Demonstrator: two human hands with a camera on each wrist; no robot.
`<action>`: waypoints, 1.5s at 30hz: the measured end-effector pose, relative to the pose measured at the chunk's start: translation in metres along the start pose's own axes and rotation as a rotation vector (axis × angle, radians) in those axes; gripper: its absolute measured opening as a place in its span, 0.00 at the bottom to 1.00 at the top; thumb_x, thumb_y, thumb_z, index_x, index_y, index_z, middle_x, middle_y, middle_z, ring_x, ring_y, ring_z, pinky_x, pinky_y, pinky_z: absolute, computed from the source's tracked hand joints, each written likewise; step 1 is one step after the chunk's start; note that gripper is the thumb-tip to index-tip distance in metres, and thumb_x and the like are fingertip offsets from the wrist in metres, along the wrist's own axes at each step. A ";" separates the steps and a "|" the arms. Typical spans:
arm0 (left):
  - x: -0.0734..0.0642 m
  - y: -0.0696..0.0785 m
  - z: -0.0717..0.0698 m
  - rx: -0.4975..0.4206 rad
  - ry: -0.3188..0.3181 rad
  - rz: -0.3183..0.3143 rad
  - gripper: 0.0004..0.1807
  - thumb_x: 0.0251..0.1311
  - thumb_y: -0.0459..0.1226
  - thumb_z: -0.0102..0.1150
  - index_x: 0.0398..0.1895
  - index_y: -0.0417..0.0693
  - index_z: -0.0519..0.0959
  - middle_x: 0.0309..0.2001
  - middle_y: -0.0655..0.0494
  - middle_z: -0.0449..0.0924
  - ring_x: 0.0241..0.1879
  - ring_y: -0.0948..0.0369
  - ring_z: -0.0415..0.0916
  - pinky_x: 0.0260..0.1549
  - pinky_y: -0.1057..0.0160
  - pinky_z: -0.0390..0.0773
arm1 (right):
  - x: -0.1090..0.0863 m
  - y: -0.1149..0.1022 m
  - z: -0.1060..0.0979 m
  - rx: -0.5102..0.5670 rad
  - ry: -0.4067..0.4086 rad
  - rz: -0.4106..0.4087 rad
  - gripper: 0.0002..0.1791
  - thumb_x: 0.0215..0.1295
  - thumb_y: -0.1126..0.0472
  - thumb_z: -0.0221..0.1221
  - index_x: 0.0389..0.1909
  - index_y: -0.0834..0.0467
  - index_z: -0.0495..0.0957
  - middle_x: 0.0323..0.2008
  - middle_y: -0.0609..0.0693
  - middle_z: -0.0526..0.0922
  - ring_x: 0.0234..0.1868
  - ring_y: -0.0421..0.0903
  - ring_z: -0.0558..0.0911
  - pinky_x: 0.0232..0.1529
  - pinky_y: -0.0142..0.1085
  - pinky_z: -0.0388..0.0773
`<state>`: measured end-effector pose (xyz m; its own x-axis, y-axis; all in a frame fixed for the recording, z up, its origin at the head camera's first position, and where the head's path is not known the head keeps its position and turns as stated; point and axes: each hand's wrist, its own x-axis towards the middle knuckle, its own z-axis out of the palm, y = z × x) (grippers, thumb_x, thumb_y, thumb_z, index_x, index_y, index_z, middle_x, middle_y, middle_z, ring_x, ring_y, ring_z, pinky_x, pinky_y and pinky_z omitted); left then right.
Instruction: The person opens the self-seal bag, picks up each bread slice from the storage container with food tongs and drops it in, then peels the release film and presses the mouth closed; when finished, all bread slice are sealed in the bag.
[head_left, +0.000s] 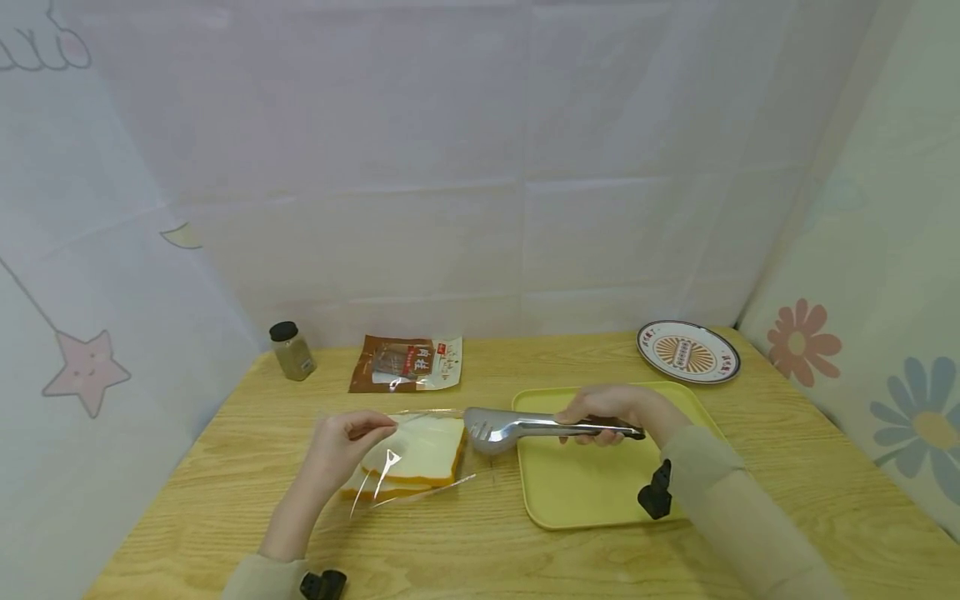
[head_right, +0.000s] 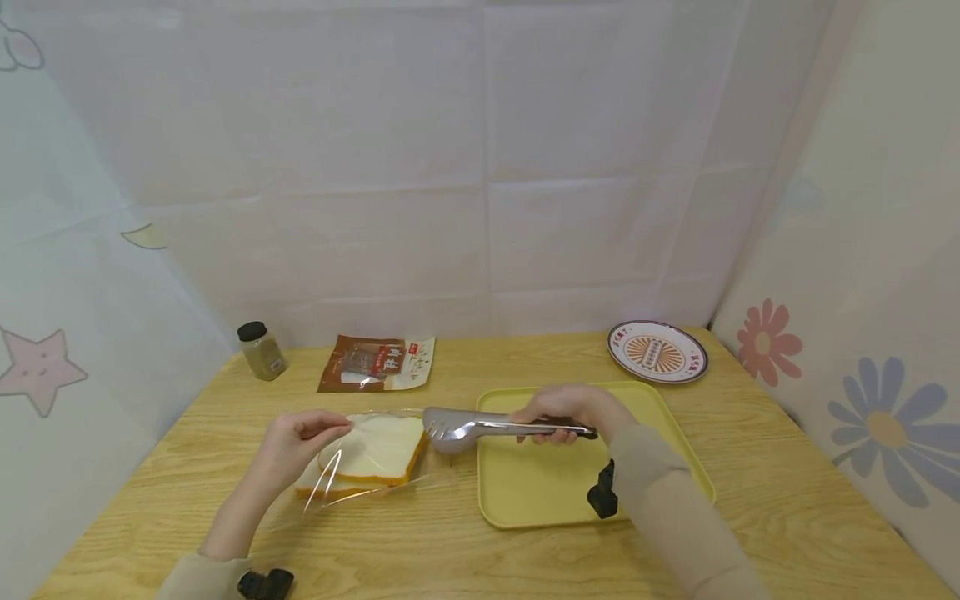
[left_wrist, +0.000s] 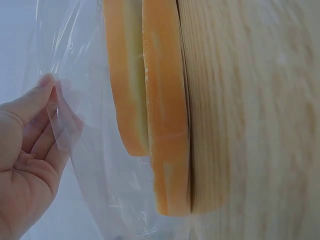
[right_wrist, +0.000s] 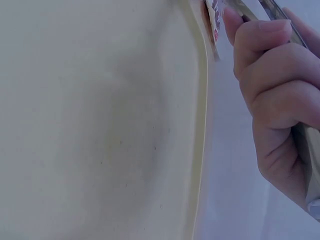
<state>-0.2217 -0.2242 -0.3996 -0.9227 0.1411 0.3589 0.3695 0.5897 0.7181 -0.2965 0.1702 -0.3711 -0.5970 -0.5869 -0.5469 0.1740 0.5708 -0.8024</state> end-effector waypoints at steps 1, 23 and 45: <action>0.000 0.000 0.000 0.000 0.000 -0.001 0.05 0.56 0.34 0.63 0.34 0.45 0.85 0.35 0.53 0.86 0.34 0.64 0.83 0.33 0.75 0.81 | -0.002 0.001 -0.001 0.004 -0.001 -0.003 0.25 0.66 0.48 0.55 0.44 0.69 0.78 0.16 0.47 0.71 0.08 0.34 0.61 0.08 0.25 0.59; -0.002 0.000 -0.004 0.012 0.001 -0.007 0.05 0.57 0.35 0.62 0.35 0.47 0.86 0.35 0.53 0.86 0.35 0.65 0.83 0.34 0.73 0.82 | -0.067 0.040 -0.008 0.054 0.102 -0.178 0.25 0.71 0.49 0.49 0.47 0.69 0.76 0.20 0.47 0.72 0.10 0.34 0.66 0.11 0.25 0.66; 0.000 0.002 -0.002 0.001 -0.014 -0.005 0.05 0.58 0.35 0.62 0.35 0.47 0.85 0.35 0.53 0.86 0.35 0.62 0.84 0.34 0.73 0.82 | -0.150 0.104 -0.017 -0.129 0.513 -0.105 0.26 0.74 0.47 0.43 0.48 0.70 0.70 0.23 0.49 0.72 0.12 0.37 0.65 0.11 0.33 0.69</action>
<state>-0.2206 -0.2249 -0.3972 -0.9261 0.1491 0.3466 0.3644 0.5911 0.7196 -0.2021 0.3276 -0.3689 -0.9177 -0.3069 -0.2522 0.0144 0.6087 -0.7933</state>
